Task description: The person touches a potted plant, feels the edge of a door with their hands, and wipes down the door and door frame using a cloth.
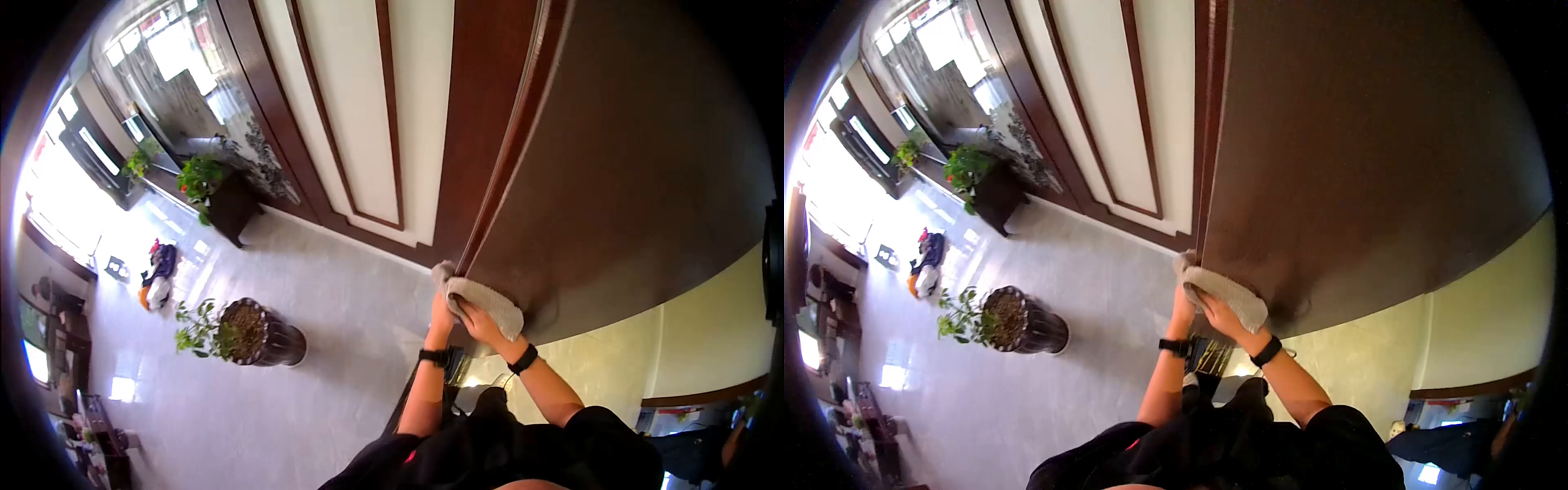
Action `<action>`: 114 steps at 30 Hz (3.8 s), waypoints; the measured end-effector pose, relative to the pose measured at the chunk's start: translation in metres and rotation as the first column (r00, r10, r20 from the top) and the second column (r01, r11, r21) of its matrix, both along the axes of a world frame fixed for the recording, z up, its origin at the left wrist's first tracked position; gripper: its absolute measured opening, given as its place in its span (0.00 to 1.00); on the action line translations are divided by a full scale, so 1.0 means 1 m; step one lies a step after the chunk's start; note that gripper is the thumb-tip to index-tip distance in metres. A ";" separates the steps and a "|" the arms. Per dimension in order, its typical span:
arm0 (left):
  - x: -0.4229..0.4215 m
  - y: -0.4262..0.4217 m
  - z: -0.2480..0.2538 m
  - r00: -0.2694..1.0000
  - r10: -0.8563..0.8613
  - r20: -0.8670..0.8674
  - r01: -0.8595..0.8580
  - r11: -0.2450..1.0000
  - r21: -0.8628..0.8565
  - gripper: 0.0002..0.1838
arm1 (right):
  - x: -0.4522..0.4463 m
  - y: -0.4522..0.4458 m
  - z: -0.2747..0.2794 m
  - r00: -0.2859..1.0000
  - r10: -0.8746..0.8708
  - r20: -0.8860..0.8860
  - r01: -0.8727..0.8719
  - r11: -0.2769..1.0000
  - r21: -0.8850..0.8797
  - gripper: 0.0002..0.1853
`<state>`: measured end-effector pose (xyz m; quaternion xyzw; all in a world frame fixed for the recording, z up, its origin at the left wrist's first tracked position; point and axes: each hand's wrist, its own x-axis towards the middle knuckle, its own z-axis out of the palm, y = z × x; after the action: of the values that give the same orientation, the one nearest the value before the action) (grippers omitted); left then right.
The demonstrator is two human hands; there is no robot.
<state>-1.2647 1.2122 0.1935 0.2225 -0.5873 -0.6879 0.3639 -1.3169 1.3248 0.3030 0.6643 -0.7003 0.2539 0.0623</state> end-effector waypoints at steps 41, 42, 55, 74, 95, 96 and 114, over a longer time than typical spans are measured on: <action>0.041 0.062 0.331 0.940 0.200 -0.278 -0.324 0.259 -0.910 0.29 | -0.031 0.070 0.194 0.870 -0.448 -0.205 0.256 0.767 -0.588 0.22; 0.033 0.069 0.340 0.937 0.151 -0.316 -0.343 0.214 -0.915 0.29 | -0.044 0.084 0.195 0.835 -0.528 -0.157 0.316 0.693 -0.648 0.24; -0.063 0.187 0.299 0.939 0.251 -0.235 -0.279 0.157 -0.947 0.29 | -0.143 0.170 0.102 0.622 0.263 0.737 0.481 0.615 -0.625 0.27; -0.045 0.260 0.107 0.869 0.477 0.133 -0.225 0.620 -0.752 0.30 | -0.144 0.190 0.067 0.647 0.386 0.657 0.069 0.829 -0.555 0.29; -0.053 0.249 0.253 0.961 0.273 0.050 -0.198 0.801 -0.565 0.39 | -0.152 0.175 0.119 0.705 0.409 0.580 -0.045 0.842 -0.538 0.44; -0.054 0.250 0.260 0.962 0.266 0.052 -0.200 0.826 -0.527 0.39 | -0.151 0.170 0.134 0.653 0.480 0.585 -0.068 0.807 -0.587 0.46; -0.051 0.257 0.168 0.902 0.129 0.412 0.087 0.880 -0.466 0.25 | -0.143 0.169 0.042 0.706 0.460 0.538 -0.295 0.882 -0.367 0.26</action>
<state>-1.3153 1.4690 0.3616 0.2799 -0.8005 -0.4526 0.2757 -1.4597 1.4934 0.3445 0.6620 -0.4912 0.5493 -0.1365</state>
